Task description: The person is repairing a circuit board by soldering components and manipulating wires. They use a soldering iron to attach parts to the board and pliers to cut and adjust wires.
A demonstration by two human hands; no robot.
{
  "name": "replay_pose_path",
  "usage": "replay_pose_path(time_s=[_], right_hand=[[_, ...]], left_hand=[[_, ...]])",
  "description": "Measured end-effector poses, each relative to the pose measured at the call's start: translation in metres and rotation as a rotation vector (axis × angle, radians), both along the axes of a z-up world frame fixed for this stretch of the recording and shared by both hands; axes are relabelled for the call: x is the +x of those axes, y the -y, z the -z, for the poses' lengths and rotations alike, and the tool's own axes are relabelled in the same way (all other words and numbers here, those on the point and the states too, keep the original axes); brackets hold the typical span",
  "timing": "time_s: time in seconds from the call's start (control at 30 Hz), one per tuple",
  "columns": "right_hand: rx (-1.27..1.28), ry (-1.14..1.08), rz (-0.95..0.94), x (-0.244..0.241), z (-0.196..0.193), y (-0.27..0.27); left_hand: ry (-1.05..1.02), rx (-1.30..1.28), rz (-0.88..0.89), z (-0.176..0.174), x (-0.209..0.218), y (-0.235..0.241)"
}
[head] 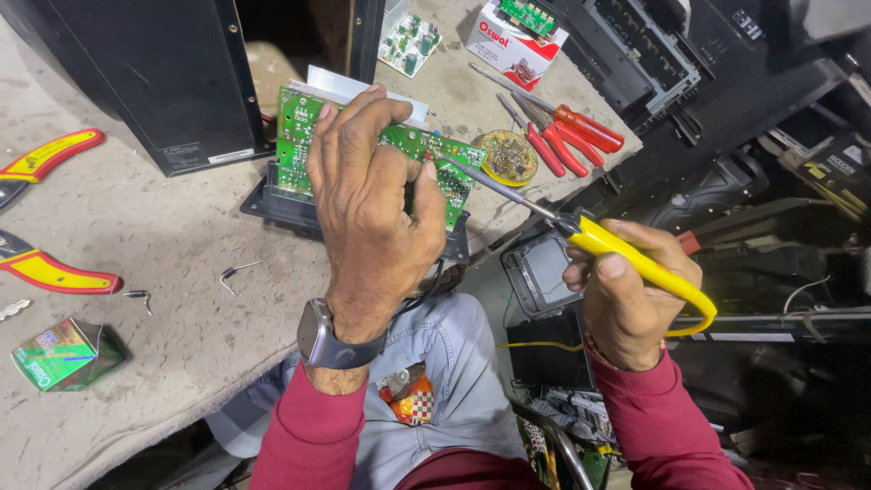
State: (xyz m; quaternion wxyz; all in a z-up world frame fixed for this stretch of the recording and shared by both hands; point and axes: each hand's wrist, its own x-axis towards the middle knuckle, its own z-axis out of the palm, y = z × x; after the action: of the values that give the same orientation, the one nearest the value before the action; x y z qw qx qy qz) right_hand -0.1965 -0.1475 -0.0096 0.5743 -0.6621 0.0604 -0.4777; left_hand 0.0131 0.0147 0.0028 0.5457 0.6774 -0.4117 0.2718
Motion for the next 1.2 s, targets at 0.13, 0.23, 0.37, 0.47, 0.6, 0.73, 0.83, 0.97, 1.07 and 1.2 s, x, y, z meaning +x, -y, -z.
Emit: replay_pose_path(time_s=[0.13, 0.23, 0.37, 0.47, 0.6, 0.73, 0.83, 0.97, 1.07, 1.2], right_hand=[[-0.008, -0.002, 0.008, 0.004, 0.0, -0.002], [-0.012, 0.004, 0.019, 0.005, 0.0, -0.002], [-0.006, -0.001, 0.003, 0.005, 0.002, 0.0], [-0.003, -0.002, 0.012, 0.006, 0.002, 0.001], [-0.225, -0.076, 0.096, 0.001, -0.003, -0.002], [-0.517, -0.156, 0.166, -0.003, -0.006, -0.003], [-0.531, -0.132, 0.147, -0.001, -0.005, 0.0], [-0.768, -0.156, 0.211, 0.003, -0.002, 0.005], [-0.954, -0.124, 0.223, 0.004, 0.001, 0.009], [-0.94, -0.09, 0.214, 0.006, 0.008, 0.011]], left_hand=[[-0.005, 0.011, 0.001, -0.001, -0.001, -0.001], [0.007, 0.02, -0.004, -0.002, -0.001, -0.001], [0.019, 0.032, -0.013, -0.001, -0.001, -0.002], [0.032, 0.032, -0.023, -0.002, -0.001, -0.002], [0.038, 0.035, -0.033, -0.002, -0.001, -0.002], [0.04, 0.017, -0.029, -0.002, 0.0, -0.002], [0.04, 0.001, -0.026, -0.001, 0.0, -0.002], [0.057, 0.006, -0.037, -0.002, 0.0, -0.001], [0.073, 0.014, -0.048, -0.002, 0.0, -0.001], [0.074, 0.011, -0.049, -0.001, -0.001, -0.002]])
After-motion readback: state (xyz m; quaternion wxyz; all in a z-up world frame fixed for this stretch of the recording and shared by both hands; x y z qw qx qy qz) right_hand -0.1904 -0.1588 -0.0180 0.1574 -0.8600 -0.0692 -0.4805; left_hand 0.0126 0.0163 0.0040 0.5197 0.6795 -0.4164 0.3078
